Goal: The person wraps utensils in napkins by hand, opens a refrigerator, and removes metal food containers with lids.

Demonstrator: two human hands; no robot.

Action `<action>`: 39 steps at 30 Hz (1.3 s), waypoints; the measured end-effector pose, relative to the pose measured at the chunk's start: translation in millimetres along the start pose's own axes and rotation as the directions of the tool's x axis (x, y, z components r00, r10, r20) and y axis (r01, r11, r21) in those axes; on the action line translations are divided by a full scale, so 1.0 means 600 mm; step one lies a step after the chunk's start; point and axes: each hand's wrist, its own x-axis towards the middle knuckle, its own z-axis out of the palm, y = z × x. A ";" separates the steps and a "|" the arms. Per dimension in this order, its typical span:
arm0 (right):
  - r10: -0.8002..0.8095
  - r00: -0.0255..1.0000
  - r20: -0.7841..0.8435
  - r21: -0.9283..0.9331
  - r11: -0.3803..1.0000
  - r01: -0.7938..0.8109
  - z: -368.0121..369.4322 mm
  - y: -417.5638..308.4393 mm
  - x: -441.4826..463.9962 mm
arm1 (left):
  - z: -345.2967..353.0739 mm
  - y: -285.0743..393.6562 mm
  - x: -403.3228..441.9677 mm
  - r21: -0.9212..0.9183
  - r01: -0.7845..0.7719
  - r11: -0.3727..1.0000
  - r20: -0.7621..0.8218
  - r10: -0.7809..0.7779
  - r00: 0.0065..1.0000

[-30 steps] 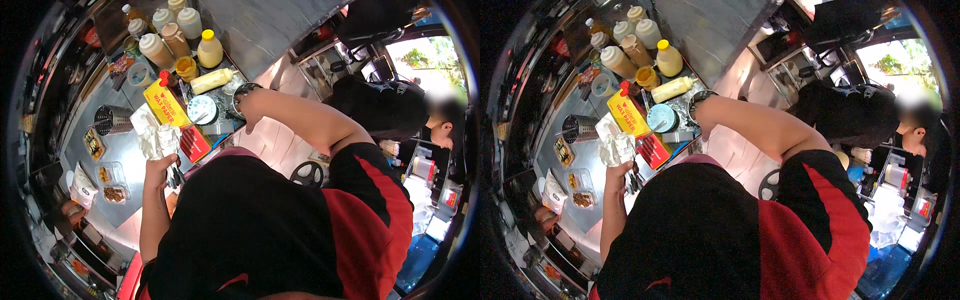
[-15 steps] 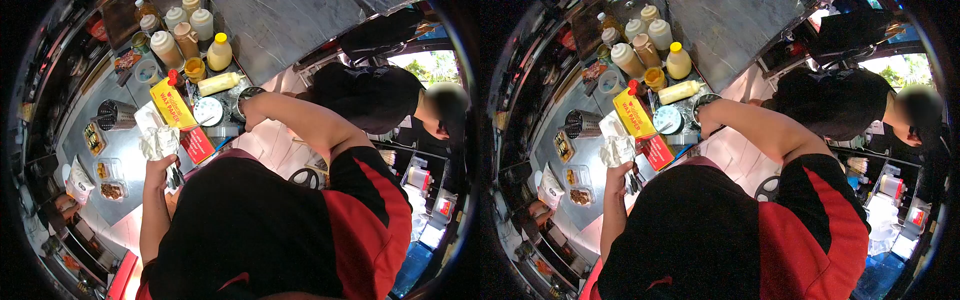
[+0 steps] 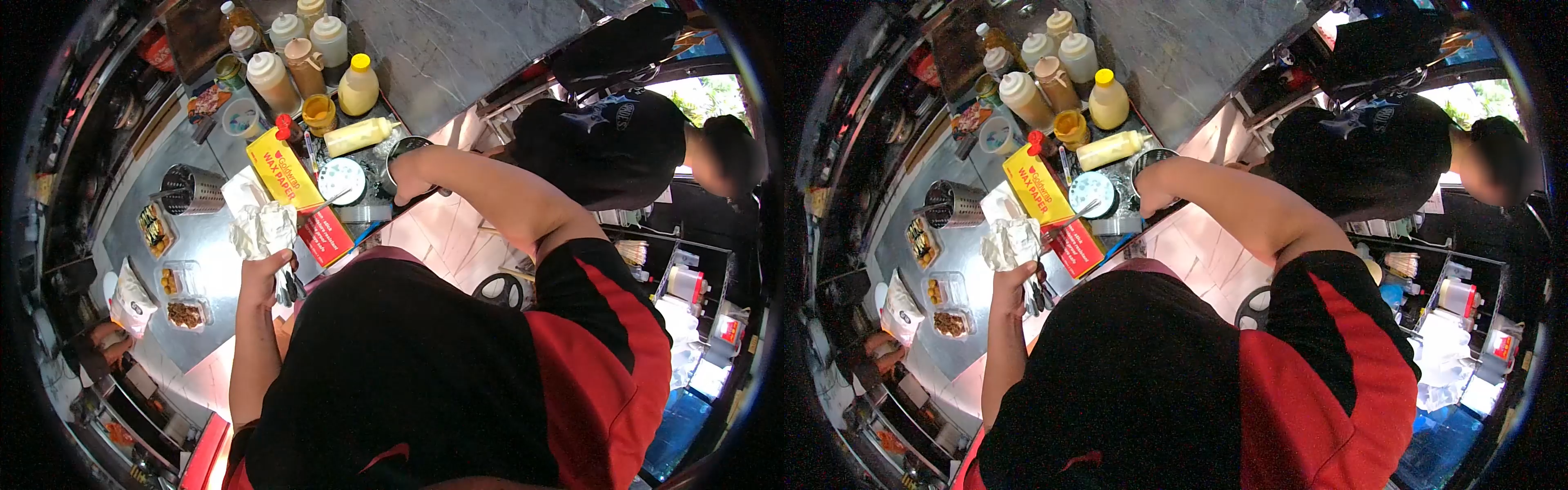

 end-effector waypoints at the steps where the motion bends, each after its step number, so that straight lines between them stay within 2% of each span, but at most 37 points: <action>1: -0.007 1.000 -0.005 -0.025 1.000 0.007 -0.002 -0.003 -0.002 | 0.001 0.001 0.001 -0.007 -0.007 1.000 0.000 0.007 1.000; 4: 0.024 0.995 -0.101 -0.022 0.999 -0.026 0.001 -0.019 -0.048 | 0.009 0.007 0.005 -0.006 -0.033 0.999 0.008 0.033 0.999; 5: -0.024 0.976 -0.218 -0.026 0.999 0.019 0.006 -0.014 -0.059 | 0.017 0.013 0.008 0.008 -0.046 0.999 0.014 0.046 0.999; 7: -0.117 0.891 -0.439 -0.047 0.993 0.107 0.020 0.004 -0.085 | 0.036 0.027 0.017 0.053 -0.051 0.997 0.035 0.050 0.998; 9: -0.128 0.769 -0.626 0.128 0.956 0.264 0.027 0.021 -0.123 | 0.073 0.043 0.024 0.087 -0.104 0.991 0.089 0.096 0.991; 10: -0.103 0.776 -0.623 0.241 0.918 0.316 0.022 0.016 -0.156 | 0.092 0.050 0.030 0.106 -0.127 0.986 0.108 0.116 0.987; 12: -0.051 0.789 -0.613 0.451 0.796 0.403 0.018 -0.011 -0.231 | 0.130 0.072 0.051 0.343 -0.154 0.927 0.263 0.063 0.963; 13: -0.060 0.774 -0.631 0.441 0.792 0.421 0.023 -0.023 -0.249 | 0.156 0.072 0.059 0.341 -0.226 0.913 0.330 0.109 0.938; 14: -0.067 0.759 -0.648 0.432 0.788 0.439 0.028 -0.034 -0.264 | 0.193 0.108 0.058 0.457 -0.095 0.885 0.389 -0.102 0.916; 15: -0.070 0.743 -0.666 0.424 0.783 0.454 0.038 -0.042 -0.273 | 0.219 0.106 0.067 0.440 -0.179 0.880 0.475 -0.059 0.878; 16: -0.071 0.662 -0.746 0.375 0.776 0.507 0.054 -0.046 -0.271 | 0.242 0.103 0.076 0.415 -0.260 0.872 0.559 -0.019 0.829; 18: -0.070 0.475 -0.877 0.258 0.765 0.590 0.088 -0.045 -0.251 | 0.280 0.095 0.090 0.393 -0.244 0.887 0.630 -0.066 0.774; 19: -0.044 0.454 -0.890 0.295 0.703 0.647 0.097 -0.040 -0.248 | 0.300 0.091 0.091 0.372 -0.239 0.897 0.645 -0.064 0.762; 22: 0.099 0.421 -0.902 0.389 0.611 0.689 0.112 -0.024 -0.251 | 0.328 0.074 0.115 0.358 -0.237 0.903 0.702 -0.093 0.706; 23: 0.132 0.443 -0.886 0.437 0.556 0.707 0.115 -0.022 -0.258 | 0.335 0.068 0.126 0.363 -0.237 0.901 0.722 -0.111 0.683; 27: 0.129 0.362 -0.923 0.355 0.648 0.674 0.126 0.013 -0.233 | 0.364 0.076 0.156 0.362 -0.354 0.862 0.800 -0.092 0.593; 28: 0.136 0.327 -0.935 0.330 0.671 0.664 0.124 0.017 -0.233 | 0.371 0.091 0.159 0.406 -0.297 0.864 0.790 -0.168 0.590; 30: 0.137 0.254 -0.958 0.272 0.718 0.640 0.112 0.023 -0.238 | 0.390 0.104 0.178 0.447 -0.615 0.649 0.822 -0.027 0.569; 31: 0.129 0.204 -0.971 0.231 0.735 0.637 0.109 0.029 -0.239 | 0.400 0.111 0.188 0.415 -0.739 0.531 0.859 0.038 0.510; 35: 0.175 0.133 -0.976 0.219 0.815 0.536 0.104 0.045 -0.240 | 0.431 0.123 0.201 0.424 -0.789 0.445 0.873 0.030 0.486; 37: 0.190 0.157 -0.969 0.244 0.829 0.503 0.107 0.051 -0.234 | 0.432 0.108 0.219 0.397 -0.819 0.414 0.891 0.039 0.452; 39: 0.196 0.167 -0.966 0.254 0.833 0.492 0.112 0.058 -0.220 | 0.432 0.093 0.233 0.423 -0.822 0.381 0.886 0.017 0.463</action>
